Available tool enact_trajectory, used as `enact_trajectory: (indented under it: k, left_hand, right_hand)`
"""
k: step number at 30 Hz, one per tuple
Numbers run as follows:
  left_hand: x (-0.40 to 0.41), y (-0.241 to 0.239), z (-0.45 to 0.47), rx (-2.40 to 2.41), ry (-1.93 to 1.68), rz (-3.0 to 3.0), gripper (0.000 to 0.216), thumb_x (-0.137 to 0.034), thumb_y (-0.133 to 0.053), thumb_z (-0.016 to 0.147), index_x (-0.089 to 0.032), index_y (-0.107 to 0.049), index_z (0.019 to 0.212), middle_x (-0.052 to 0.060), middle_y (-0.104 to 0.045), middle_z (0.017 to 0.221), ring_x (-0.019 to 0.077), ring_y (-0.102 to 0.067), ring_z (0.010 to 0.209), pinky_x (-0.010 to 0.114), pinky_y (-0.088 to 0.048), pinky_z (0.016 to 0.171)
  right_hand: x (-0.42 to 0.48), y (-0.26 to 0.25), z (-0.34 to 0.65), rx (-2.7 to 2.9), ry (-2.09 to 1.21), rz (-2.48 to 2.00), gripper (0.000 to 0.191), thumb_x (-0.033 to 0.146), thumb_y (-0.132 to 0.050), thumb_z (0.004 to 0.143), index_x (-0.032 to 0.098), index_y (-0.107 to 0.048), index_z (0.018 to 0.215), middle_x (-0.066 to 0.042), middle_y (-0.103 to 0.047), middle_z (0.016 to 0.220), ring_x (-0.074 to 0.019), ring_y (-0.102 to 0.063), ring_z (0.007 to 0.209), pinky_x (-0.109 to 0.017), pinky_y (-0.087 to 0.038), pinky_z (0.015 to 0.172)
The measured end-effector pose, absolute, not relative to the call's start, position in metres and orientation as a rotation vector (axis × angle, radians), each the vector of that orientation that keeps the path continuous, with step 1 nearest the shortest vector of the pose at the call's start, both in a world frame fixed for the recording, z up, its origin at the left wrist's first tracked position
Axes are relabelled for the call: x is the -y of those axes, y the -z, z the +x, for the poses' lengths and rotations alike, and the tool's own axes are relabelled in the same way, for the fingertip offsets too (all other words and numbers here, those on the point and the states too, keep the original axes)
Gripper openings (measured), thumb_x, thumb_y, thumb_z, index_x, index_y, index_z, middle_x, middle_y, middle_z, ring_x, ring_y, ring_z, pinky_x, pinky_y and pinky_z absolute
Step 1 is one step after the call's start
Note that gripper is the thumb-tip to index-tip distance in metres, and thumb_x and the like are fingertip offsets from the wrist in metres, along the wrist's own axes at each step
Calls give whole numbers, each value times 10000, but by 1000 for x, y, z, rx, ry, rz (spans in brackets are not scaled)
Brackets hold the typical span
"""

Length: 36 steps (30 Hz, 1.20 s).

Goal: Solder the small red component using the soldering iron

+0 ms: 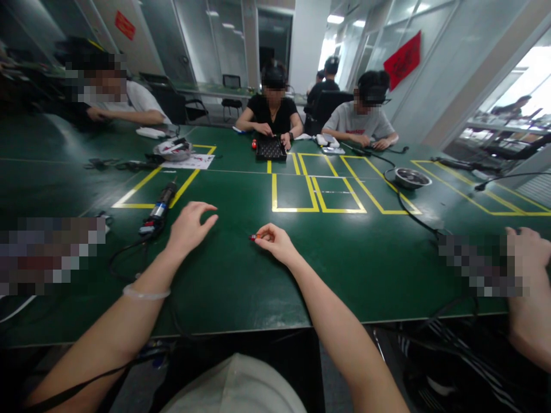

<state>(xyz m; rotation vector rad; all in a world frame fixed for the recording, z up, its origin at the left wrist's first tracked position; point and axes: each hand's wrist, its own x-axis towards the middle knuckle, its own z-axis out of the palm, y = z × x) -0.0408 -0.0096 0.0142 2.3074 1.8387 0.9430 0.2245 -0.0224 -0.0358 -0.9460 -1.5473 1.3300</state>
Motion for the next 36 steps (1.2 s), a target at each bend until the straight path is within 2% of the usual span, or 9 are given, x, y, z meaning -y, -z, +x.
enact_trajectory:
  k: [2, 4, 6, 7, 10, 15, 19, 28, 36]
  left_hand:
    - [1, -14, -83, -2163, -930, 2241, 424, -428, -511, 885, -170, -570, 1216, 131, -528, 1264, 314, -483, 1176, 472, -393, 997]
    - [-7, -8, -124, -2389, -872, 2087, 571, -488, -546, 847, -157, -508, 1311, 161, -486, 1343, 390, -451, 1202, 536, -398, 933]
    - [-12, 1, -158, -2525, -727, 1889, 746, -609, -605, 755, -130, -497, 1317, 163, -532, 1288, 458, -469, 1171, 545, -397, 859]
    - [-14, 6, -170, -2516, -606, 1812, 786, -656, -610, 721, -125, -516, 1293, 144, -580, 1207, 460, -509, 1123, 522, -406, 814]
    - [-16, 15, -183, -2476, -369, 1720, 764, -664, -613, 703, -123, -547, 1238, 119, -619, 1073, 416, -590, 1018, 452, -423, 739]
    - [-10, 3, -162, -2514, -174, 1812, 624, -516, -611, 773, -118, -518, 1244, 198, -559, 1192, 399, -581, 1042, 425, -453, 732]
    - [-2, -9, -134, -2471, -139, 1838, 636, -538, -568, 789, -95, -530, 1244, 261, -558, 1177, 428, -584, 1042, 454, -463, 740]
    - [13, -9, -44, -2209, -166, 2138, 695, -549, -507, 821, -194, -407, 1411, 198, -595, 1135, 373, -605, 1002, 429, -479, 768]
    - [39, -5, 24, -1815, -205, 2403, 688, -473, -571, 810, -229, -389, 1428, 155, -603, 1133, 319, -600, 1016, 370, -458, 800]
  right_hand:
    - [22, 36, 224, 1556, -1321, -945, 301, 357, -733, 706, 167, -573, 876, 17, -595, 733, -81, -484, 575, -222, -386, 553]
    - [22, 36, 224, 1568, -1320, -946, 291, 346, -727, 706, 167, -572, 875, 20, -593, 731, -80, -480, 574, -222, -383, 555]
    - [23, 36, 224, 1576, -1323, -948, 289, 345, -723, 706, 167, -570, 875, 24, -587, 723, -81, -475, 570, -223, -381, 554]
    - [23, 36, 223, 1580, -1322, -950, 289, 345, -722, 706, 167, -570, 876, 25, -584, 721, -81, -473, 568, -223, -381, 554]
    - [24, 34, 223, 1591, -1317, -959, 290, 346, -721, 708, 166, -570, 878, 23, -586, 727, -81, -471, 569, -224, -381, 557]
    - [25, 34, 223, 1610, -1315, -964, 278, 348, -717, 717, 166, -570, 869, 34, -565, 684, -82, -461, 554, -224, -366, 548]
    - [24, 36, 222, 1623, -1315, -962, 274, 348, -712, 721, 167, -568, 868, 37, -558, 671, -82, -458, 544, -221, -352, 538]
    - [24, 37, 223, 1741, -1166, -1014, 227, 327, -670, 761, 171, -574, 894, 29, -569, 691, -96, -488, 577, -229, -385, 572]
    - [29, 30, 223, 1903, -951, -1061, 173, 312, -648, 779, 180, -573, 861, 26, -587, 708, -105, -503, 599, -242, -405, 610]
